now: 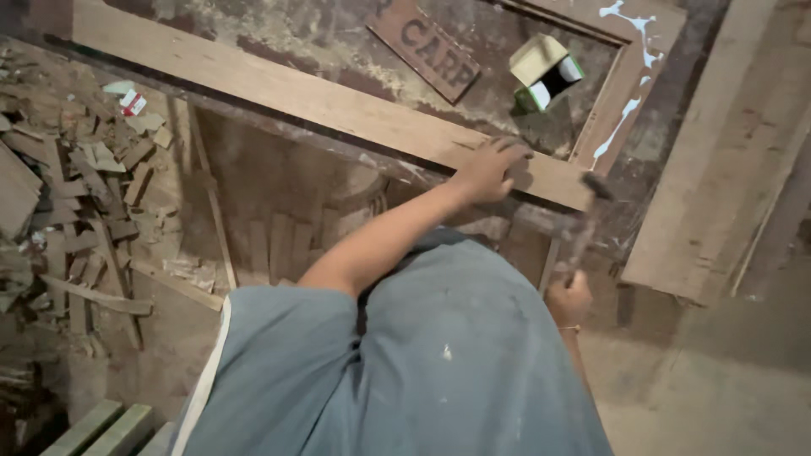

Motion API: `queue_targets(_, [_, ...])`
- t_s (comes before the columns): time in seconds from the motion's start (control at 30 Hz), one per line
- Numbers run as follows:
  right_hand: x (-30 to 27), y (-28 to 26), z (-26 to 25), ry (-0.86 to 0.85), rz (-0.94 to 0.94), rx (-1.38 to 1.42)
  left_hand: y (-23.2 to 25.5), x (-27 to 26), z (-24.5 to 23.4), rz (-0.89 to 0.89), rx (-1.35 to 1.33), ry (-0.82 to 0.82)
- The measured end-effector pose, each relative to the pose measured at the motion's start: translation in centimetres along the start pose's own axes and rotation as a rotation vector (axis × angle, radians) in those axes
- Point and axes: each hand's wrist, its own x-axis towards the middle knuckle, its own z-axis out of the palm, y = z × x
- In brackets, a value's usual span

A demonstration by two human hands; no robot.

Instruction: The person hammers nails into a wooden frame using a hammer. They repeatedly pick up nails from a box and drive them into the wood to secure the frame pieces together.

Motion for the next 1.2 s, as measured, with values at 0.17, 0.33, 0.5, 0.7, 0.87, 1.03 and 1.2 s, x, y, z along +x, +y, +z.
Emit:
queue_targets(0.17, [2.3, -4.3, -2.3, 0.182, 0.118, -0.033, 0.2, 2.3, -5.3, -0.114, -0.054, 0.123])
queue_targets(0.33, [7.4, -5.9, -3.5, 0.321, -0.056, -0.149, -4.8, 7.1, -16.2, -0.038, 0.362, 0.190])
queue_targets(0.5, [10.6, -4.9, -2.8, 0.358, -0.001, -0.368, -7.6, 9.8, -24.0, 0.267, 0.488, -0.224])
queue_targets(0.7, [10.2, -10.9, -2.2, 0.416, -0.172, -0.086, -4.3, 12.0, -27.3, 0.247, 0.225, -0.306])
queue_targets(0.87, [7.5, -21.5, -3.5, -0.096, -0.068, 0.449, 1.2, 11.1, -21.4, -0.288, -1.203, -0.280])
queue_targets(1.03, [8.5, -24.9, -4.7, -0.414, 0.067, 1.043, 6.8, 11.9, -10.0, -0.639, -1.646, -0.183])
queue_targets(1.2, [11.8, -20.5, -5.2, -0.297, 0.115, 0.913, 7.7, 12.8, -2.9, -0.795, -1.348, -0.003])
